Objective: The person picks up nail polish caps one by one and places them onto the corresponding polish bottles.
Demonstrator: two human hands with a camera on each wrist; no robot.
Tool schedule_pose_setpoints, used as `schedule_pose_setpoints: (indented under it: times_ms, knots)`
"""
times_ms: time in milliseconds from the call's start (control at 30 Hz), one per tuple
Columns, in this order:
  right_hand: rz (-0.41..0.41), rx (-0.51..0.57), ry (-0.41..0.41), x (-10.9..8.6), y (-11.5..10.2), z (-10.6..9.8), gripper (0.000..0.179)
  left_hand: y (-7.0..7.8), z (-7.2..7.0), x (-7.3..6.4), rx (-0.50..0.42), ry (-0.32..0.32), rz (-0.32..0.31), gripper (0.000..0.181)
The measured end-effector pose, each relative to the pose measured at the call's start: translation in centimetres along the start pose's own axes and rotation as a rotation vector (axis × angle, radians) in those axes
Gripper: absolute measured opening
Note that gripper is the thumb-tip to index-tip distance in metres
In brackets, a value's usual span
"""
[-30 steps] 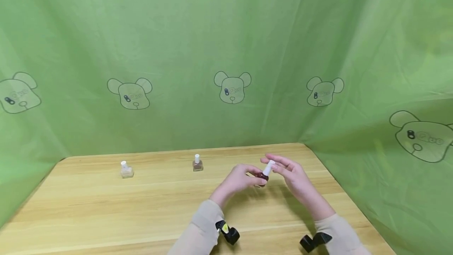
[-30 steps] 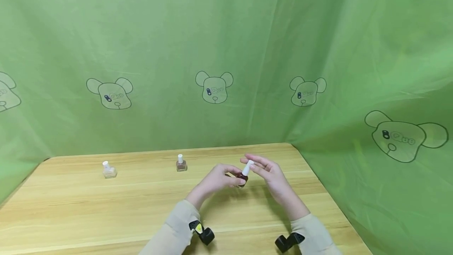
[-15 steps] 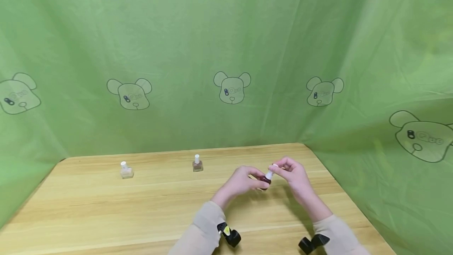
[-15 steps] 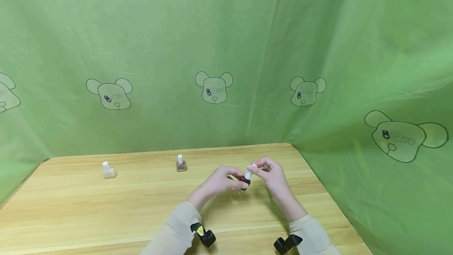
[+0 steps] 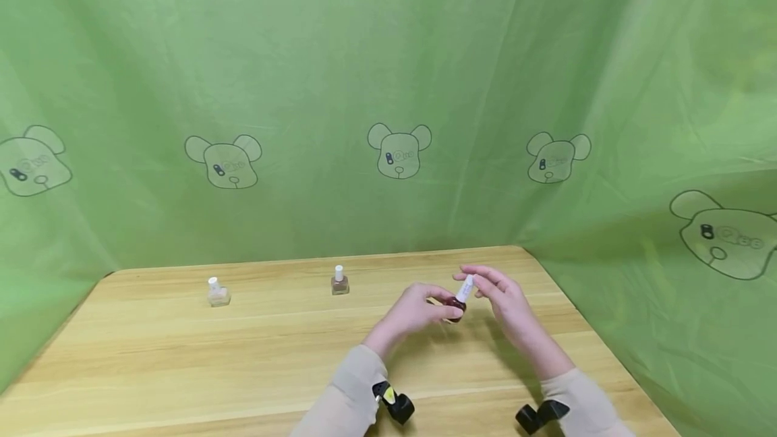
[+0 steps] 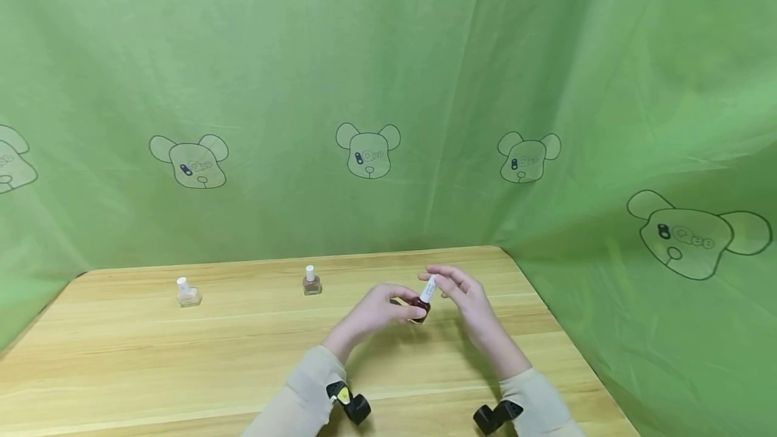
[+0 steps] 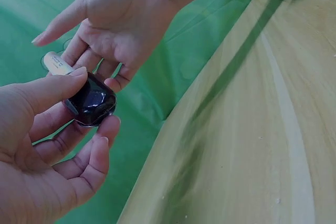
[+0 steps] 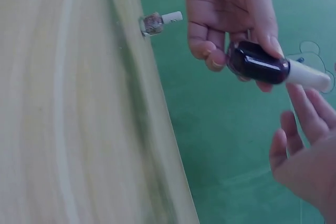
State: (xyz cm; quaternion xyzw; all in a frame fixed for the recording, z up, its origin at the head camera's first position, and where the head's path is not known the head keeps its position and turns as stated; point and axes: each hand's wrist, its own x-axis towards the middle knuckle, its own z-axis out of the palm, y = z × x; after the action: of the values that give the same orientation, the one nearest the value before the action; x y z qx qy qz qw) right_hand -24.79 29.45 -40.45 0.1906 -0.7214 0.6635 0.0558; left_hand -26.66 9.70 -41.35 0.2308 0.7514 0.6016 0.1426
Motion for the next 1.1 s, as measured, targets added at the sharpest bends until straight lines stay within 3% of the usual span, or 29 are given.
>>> schedule_pose_setpoints:
  times_ms: [100,167,367,567,700,1100]
  knots:
    - [0.008,0.053,-0.125,0.0,0.0,-0.4,0.038,-0.1,-0.2,0.1,-0.030,-0.017,-0.006,0.022]
    - [0.028,0.053,-0.166,0.0,0.0,-0.5,0.040,-0.1,-0.3,0.1,-0.043,-0.029,-0.010,0.023]
    - [0.052,0.036,-0.166,0.1,0.1,-0.7,0.034,0.1,-0.3,0.0,-0.066,-0.043,-0.018,0.023]
    - [0.113,0.134,-0.053,0.1,-0.1,-0.3,0.019,0.1,-0.2,0.0,-0.048,-0.031,-0.007,0.023]
    - [0.153,0.179,0.055,-0.1,-0.2,0.2,0.023,0.2,0.1,-0.1,-0.032,-0.019,0.004,0.022]
    - [0.095,0.288,0.301,-0.2,-0.4,1.9,0.036,0.4,1.2,-0.1,0.007,0.020,0.020,0.022]
